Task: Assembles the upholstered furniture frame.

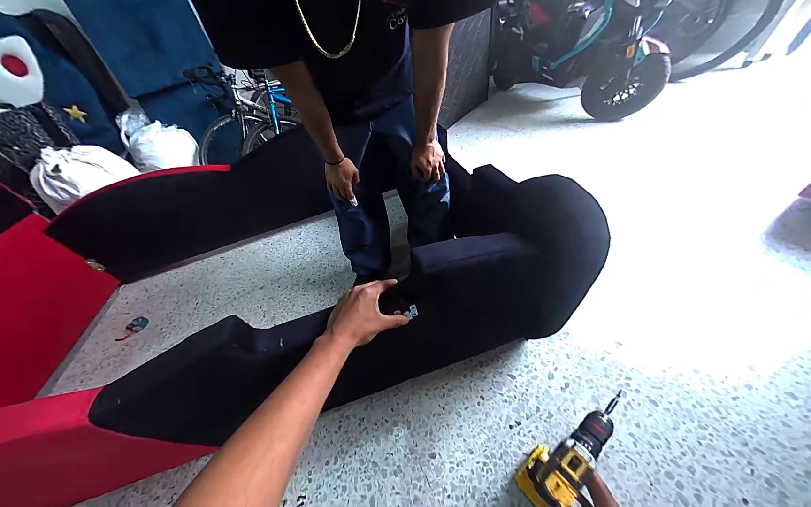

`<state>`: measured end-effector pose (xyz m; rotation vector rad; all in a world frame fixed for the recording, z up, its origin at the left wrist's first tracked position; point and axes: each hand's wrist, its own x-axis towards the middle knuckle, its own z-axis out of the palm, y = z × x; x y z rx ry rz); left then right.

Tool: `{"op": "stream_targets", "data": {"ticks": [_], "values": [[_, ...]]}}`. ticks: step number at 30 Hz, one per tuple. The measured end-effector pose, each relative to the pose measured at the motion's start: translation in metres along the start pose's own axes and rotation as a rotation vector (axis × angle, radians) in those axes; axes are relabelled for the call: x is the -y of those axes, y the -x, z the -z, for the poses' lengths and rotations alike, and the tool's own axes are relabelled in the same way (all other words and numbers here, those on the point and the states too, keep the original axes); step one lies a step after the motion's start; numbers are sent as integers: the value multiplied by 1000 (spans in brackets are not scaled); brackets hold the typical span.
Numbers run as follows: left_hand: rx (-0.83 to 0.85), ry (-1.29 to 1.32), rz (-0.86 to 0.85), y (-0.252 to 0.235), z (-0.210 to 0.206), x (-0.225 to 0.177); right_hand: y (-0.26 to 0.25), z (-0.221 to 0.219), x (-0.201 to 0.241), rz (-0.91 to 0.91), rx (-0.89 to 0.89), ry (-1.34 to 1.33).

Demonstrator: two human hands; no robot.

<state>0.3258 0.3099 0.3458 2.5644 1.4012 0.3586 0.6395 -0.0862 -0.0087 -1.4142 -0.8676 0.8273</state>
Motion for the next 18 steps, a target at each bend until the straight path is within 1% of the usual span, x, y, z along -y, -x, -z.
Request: {"op": "stream_targets", "data": {"ticks": [2, 3, 5, 7, 11, 14, 16, 18], "values": [[-1, 22, -8, 2, 4, 1, 8, -13, -1, -5, 17, 63], [-1, 33, -22, 3, -1, -3, 16, -13, -4, -5, -15, 108], [-14, 14, -31, 1, -6, -8, 15, -21, -9, 25, -114, 183], [-37, -3, -23, 1, -5, -2, 6, -41, -10, 42, -210, 182], [-32, -7, -30, 2, -5, 1, -7, -71, -9, -1, -442, 121], [-37, -9, -48, 0, -7, 3, -17, -83, -6, -45, -560, 103], [-47, -3, -47, -2, -9, 4, -24, -85, -7, -68, -603, 117], [-49, -4, -35, 1, -9, 4, -27, -88, -8, -106, -596, 187]]}}
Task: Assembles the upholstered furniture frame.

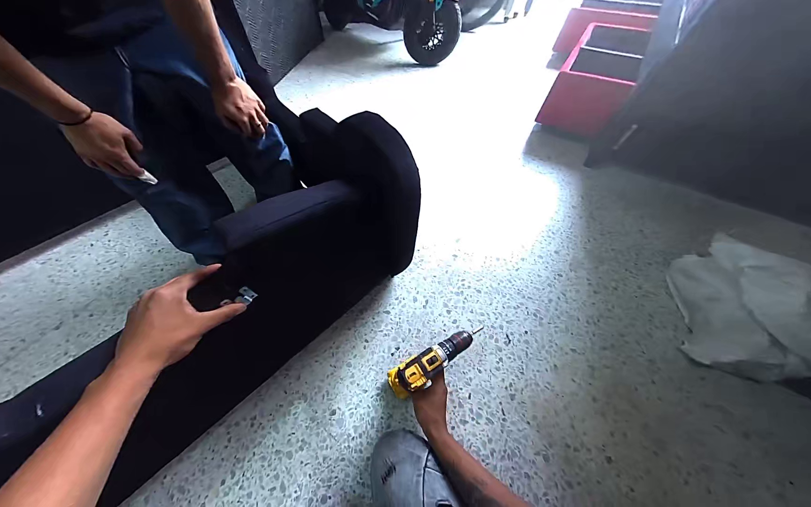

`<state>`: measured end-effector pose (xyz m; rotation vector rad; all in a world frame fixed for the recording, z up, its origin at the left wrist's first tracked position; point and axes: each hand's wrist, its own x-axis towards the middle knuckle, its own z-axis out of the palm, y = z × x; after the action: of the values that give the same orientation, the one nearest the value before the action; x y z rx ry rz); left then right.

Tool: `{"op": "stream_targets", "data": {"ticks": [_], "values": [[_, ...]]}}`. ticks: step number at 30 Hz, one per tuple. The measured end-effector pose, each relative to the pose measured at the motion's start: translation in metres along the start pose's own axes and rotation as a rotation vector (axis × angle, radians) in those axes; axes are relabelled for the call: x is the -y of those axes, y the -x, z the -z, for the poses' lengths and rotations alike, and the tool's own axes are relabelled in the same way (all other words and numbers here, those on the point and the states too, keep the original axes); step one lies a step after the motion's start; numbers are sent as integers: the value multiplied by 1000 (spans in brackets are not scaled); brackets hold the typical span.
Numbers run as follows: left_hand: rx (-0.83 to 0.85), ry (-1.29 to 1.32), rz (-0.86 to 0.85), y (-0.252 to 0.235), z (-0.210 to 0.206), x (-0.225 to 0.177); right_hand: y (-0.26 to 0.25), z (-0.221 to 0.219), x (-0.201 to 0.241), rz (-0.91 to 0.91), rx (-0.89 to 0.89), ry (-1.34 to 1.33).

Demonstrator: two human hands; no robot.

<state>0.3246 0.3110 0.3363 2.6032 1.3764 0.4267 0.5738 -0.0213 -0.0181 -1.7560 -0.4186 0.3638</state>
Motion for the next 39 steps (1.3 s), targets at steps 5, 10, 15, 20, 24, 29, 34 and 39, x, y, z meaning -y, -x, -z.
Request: {"op": "stream_targets", "data": {"ticks": [5, 10, 15, 20, 24, 29, 34, 39], "values": [[-7, -3, -14, -1, 1, 0, 3, 8, -3, 116, 202, 121], [2, 11, -40, 0, -1, 0, -6, 25, -1, 169, 360, 119], [-1, 45, -27, 2, 1, -4, -44, 87, 11, 182, 703, 88], [19, 52, -20, 3, -6, 9, -197, 184, -23, 373, 422, 696], [16, 74, -15, 0, -7, 9, -276, 198, -47, 467, 611, 978], [-66, 116, -114, 0, 0, -14, -290, 206, -38, 602, 843, 1106], [-30, 15, -33, -3, -2, -2, -296, 214, -55, 653, 923, 1235], [-23, -22, -21, -3, 0, -2, -285, 210, -43, 623, 989, 1401]]}}
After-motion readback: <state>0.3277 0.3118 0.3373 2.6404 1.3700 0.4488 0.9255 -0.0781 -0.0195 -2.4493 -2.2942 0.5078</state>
